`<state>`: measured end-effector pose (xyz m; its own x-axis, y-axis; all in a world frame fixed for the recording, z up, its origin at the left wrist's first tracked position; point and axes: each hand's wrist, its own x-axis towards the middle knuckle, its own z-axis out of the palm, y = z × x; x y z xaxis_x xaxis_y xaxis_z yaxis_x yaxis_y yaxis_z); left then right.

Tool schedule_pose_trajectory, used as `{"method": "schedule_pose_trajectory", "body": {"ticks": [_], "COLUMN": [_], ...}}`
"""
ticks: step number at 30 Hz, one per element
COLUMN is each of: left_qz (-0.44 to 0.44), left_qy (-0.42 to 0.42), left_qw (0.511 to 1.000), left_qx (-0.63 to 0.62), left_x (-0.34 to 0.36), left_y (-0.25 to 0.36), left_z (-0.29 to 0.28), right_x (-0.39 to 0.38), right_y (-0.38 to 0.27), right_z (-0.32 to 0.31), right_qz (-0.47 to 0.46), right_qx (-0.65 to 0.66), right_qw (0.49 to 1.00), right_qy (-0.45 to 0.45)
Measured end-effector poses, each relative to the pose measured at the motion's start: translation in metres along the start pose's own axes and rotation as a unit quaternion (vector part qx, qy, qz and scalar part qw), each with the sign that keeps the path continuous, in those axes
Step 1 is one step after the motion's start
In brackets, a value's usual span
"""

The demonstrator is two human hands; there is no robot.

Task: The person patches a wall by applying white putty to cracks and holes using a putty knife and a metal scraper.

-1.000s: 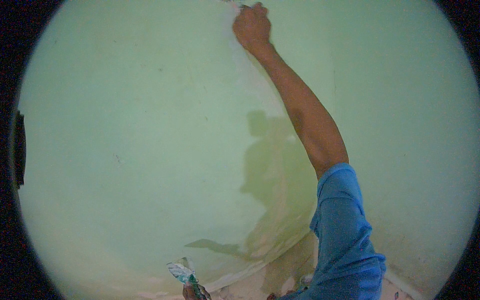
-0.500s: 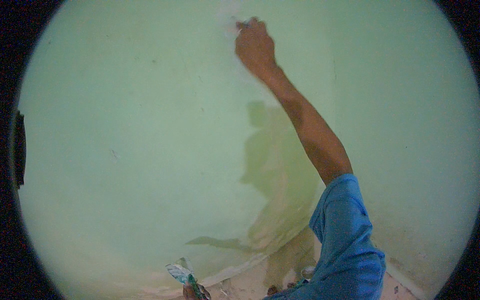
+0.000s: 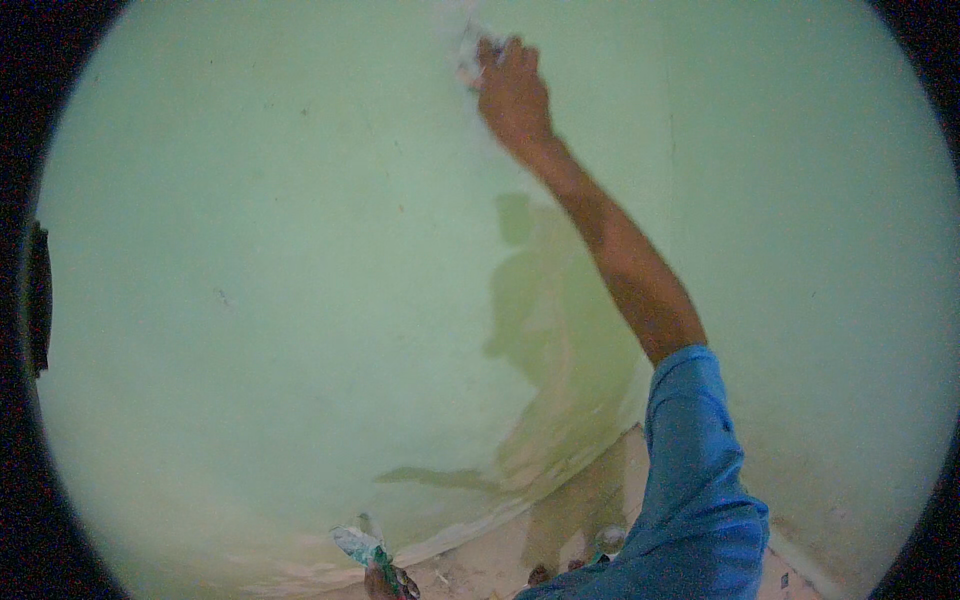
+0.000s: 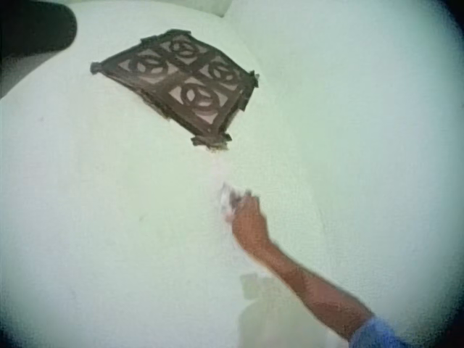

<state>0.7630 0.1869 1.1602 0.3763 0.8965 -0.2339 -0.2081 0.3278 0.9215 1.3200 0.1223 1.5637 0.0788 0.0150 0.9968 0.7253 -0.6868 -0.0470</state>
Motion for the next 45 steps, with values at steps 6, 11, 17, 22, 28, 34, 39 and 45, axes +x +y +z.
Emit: {"method": "schedule_pose_trajectory", "body": {"ticks": [6, 11, 17, 22, 28, 34, 39, 45], "left_qz": [0.002, 0.001, 0.000, 0.006, -0.014, -0.044, 0.025, 0.016], "left_qy": [-0.012, -0.014, 0.004, 0.007, -0.088, -0.020, 0.013, -0.020], "left_qw": [1.000, 0.999, 0.999, 0.997, 0.990, 0.999, 0.998, 1.000], "left_qx": [0.024, 0.038, 0.054, 0.073, 0.107, -0.016, 0.047, 0.018], "left_x": [-0.004, -0.010, -0.011, -0.008, -0.003, 0.000, -0.006, -0.007], "left_y": [-0.002, -0.005, -0.014, -0.020, -0.013, -0.013, -0.008, -0.005], "left_z": [-0.002, -0.004, -0.005, -0.010, -0.027, -0.013, -0.005, 0.002], "right_x": [-0.079, 0.006, 0.075, -0.031, -0.014, 0.026, -0.028, -0.071], "right_y": [-0.001, 0.050, 0.054, 0.035, 0.046, -0.006, 0.008, 0.047], "right_z": [-0.035, -0.056, -0.043, -0.053, -0.069, -0.036, -0.037, -0.048], "right_qz": [-0.017, -0.034, -0.138, -0.139, 0.102, 0.117, 0.124, 0.015], "right_qx": [0.048, 0.038, 0.026, -0.054, 0.087, 0.072, 0.147, 0.107], "right_qw": [0.990, 0.998, 0.990, 0.982, 0.987, 0.979, 0.971, 0.987], "right_qy": [-0.131, 0.021, -0.031, -0.112, -0.085, -0.151, -0.141, -0.120]}}
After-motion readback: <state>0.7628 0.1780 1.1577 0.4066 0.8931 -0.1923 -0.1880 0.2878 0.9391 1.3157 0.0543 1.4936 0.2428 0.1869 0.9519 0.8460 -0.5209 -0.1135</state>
